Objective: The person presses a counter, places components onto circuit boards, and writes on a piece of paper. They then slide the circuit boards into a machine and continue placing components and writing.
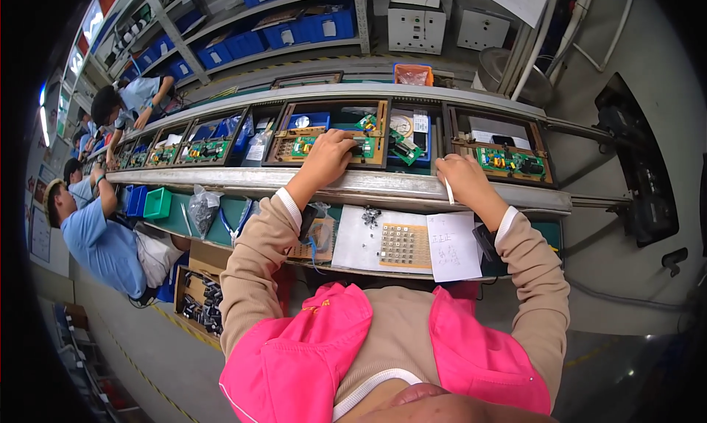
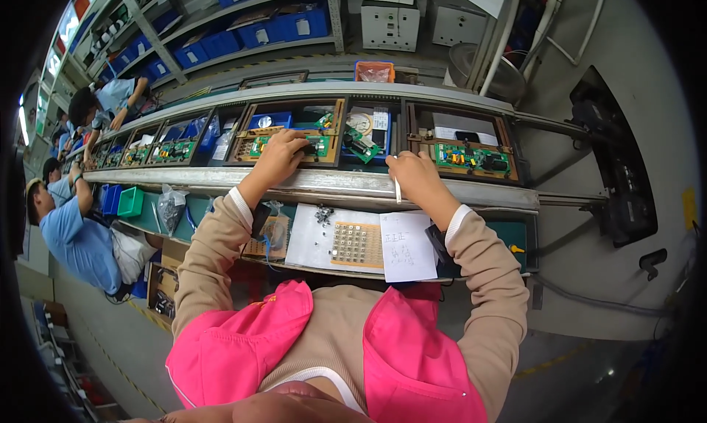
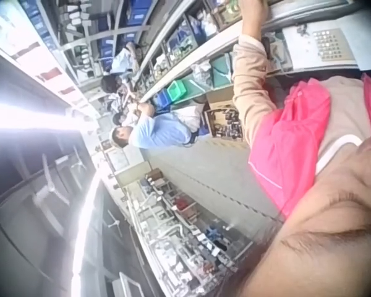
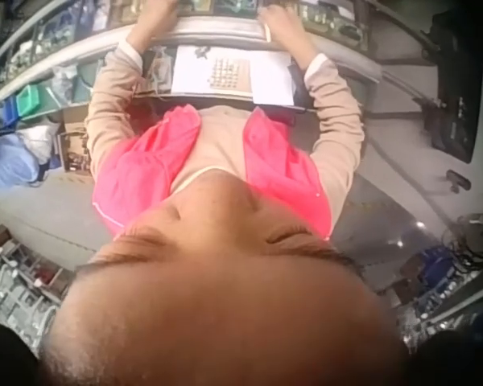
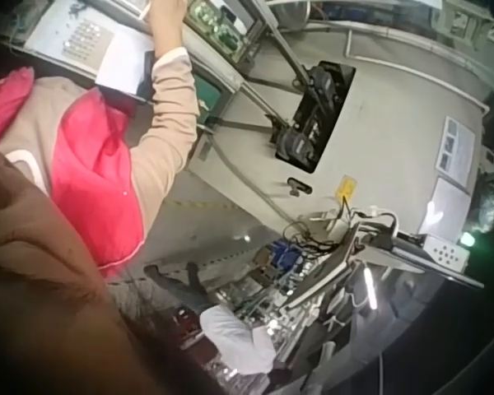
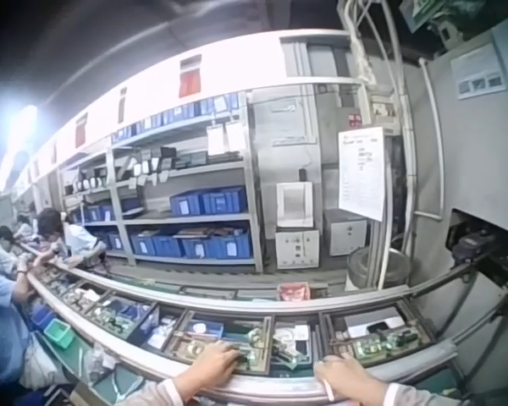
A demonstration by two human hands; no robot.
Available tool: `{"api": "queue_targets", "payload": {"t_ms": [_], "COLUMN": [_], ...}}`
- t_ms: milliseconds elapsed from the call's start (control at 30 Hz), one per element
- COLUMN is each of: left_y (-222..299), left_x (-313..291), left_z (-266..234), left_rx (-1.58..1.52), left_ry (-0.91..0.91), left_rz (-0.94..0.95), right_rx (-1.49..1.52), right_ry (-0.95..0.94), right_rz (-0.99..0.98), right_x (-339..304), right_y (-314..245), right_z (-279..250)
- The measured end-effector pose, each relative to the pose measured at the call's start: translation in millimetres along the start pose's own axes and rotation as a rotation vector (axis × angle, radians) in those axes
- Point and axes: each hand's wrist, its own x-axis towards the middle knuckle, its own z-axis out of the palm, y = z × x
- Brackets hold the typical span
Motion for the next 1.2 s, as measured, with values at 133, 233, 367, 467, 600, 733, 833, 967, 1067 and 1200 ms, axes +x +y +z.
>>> {"api": "queue_targets", "payload": {"t_ms": [133,233,367,467,600,733,833,967,1067,1200], "left_y": [-2,-6,-10,-13,-31,-69,-96,-127,-138,-133], "left_x": [6,9,9,6,-5,-26,-45,-76,-87,-86], "left_z": [9,12,16,16,2,-14,-24,-18,-13,-10], "left_rx": [0.029,0.034,0.015,-0.004,0.016,0.057,0.094,0.127,0.134,0.139], "left_ry": [-0.053,-0.058,-0.033,-0.013,0.085,0.182,0.249,0.348,0.382,0.37], "left_rz": [-0.008,0.013,0.066,0.047,-0.008,-0.136,-0.218,-0.316,-0.35,-0.369], "right_rx": [-0.008,-0.066,-0.142,-0.154,-0.148,-0.133,-0.156,-0.332,-0.386,-0.29], "right_ry": [0.006,0.05,0.004,0.054,0.062,0.049,0.101,0.142,0.111,0.027], "right_rz": [-0.005,-0.007,0.051,0.062,0.126,0.192,0.217,0.402,0.495,0.539], "right_x": [-9,-16,-24,-29,-37,-33,-21,-4,-1,-1], "right_y": [5,12,20,26,34,39,39,41,47,57], "right_z": [-7,-4,-11,-9,-4,1,2,16,22,28]}}
